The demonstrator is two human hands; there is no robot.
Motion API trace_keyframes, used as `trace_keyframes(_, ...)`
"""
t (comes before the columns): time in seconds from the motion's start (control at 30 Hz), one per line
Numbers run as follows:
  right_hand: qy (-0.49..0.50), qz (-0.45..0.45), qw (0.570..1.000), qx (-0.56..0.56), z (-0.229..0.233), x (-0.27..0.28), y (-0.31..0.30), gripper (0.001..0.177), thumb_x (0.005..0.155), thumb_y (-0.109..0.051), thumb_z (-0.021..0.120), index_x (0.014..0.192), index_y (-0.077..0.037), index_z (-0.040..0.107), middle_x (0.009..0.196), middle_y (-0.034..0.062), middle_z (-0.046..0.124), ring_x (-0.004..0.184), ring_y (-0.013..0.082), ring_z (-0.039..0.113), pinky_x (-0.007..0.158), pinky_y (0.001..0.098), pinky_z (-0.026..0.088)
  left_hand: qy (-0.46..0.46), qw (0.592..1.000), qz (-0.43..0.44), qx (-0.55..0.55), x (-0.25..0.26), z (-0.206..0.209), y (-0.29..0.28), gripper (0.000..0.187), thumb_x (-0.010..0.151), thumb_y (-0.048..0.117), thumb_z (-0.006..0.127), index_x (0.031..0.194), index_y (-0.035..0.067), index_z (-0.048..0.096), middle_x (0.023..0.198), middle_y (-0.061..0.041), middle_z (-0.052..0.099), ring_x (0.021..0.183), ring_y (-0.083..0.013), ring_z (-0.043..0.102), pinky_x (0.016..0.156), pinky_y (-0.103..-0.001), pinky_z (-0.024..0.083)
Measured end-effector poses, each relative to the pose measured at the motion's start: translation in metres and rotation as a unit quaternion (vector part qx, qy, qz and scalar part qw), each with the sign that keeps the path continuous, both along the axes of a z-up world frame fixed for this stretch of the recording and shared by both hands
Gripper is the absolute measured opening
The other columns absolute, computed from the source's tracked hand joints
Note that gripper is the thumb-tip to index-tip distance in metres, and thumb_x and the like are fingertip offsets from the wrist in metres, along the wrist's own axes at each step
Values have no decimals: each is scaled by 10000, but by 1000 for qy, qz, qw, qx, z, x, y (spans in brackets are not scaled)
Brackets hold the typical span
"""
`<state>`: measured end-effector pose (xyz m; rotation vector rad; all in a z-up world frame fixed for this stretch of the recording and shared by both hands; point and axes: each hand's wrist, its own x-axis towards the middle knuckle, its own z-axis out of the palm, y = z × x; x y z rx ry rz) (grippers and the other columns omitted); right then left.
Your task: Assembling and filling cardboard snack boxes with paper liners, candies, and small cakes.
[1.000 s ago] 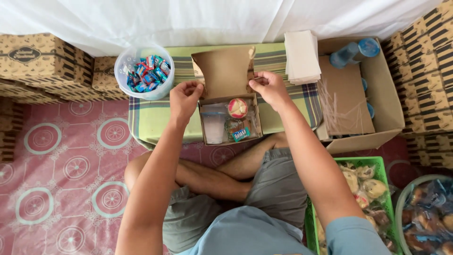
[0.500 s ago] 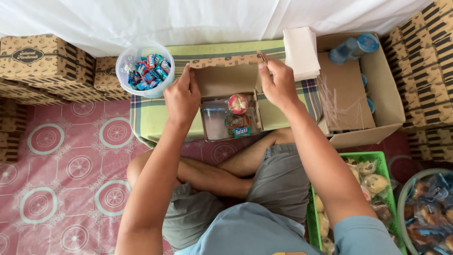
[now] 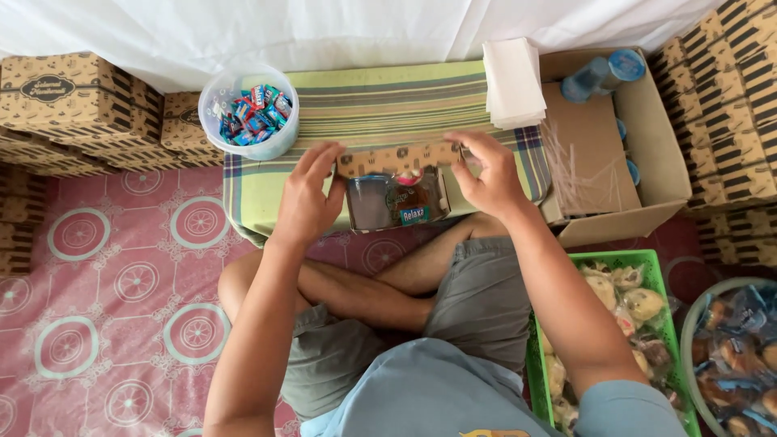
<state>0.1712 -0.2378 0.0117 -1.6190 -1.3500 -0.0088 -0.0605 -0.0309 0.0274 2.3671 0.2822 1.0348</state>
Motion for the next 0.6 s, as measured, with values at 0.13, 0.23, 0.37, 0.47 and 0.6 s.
trace_keyframes(0.13, -31, 26, 999, -23, -2, -8, -12, 528, 805, 161, 623, 1302, -3, 696, 1231, 198, 681, 1168, 384, 659, 866, 403, 630, 50, 998, -32, 20, -16, -18, -4, 428, 820, -16, 725, 1243, 34, 693, 1319, -172, 618, 1099, -404, 696, 857, -427, 643)
trace_keyframes(0.23, -40, 26, 998, -46, 8, -22, -23, 541, 747, 150, 691, 1260, -17, 727, 1258, 191, 690, 1210, 391, 649, 899, 411, 608, 72, 995, -60, 22, -24, -29, -8, 514, 742, -26, 750, 1249, 14, 679, 1374, -221, 571, 1110, -442, 684, 887, -496, 625)
trace_keyframes(0.37, -13, 46, 988, -145, 15, -32, -37, 541, 773, 122, 706, 1298, -5, 692, 1341, 236, 629, 1233, 438, 621, 957, 478, 584, 104, 991, -84, 28, -31, -42, -11, 574, 705, 50, 747, 1272, 8, 670, 1426, -225, 516, 1197, -424, 649, 942, -461, 606)
trace_keyframes(0.47, 10, 45, 985, -166, 13, -38, -43, 516, 755, 85, 739, 1264, 9, 700, 1388, 255, 600, 1229, 455, 619, 962, 489, 581, 110, 989, -98, 24, -35, -53, -15, 613, 697, 111, 745, 1293, -6, 659, 1463, -258, 474, 1268, -445, 598, 992, -446, 582)
trace_keyframes(0.6, 31, 46, 983, -175, 15, -44, -47, 518, 768, -17, 791, 1279, -19, 703, 1430, 250, 568, 1233, 466, 614, 951, 521, 589, 102, 992, -59, 54, -30, -66, -26, 686, 733, 264, 873, 1317, -12, 644, 1478, -273, 451, 1333, -483, 522, 1043, -465, 549)
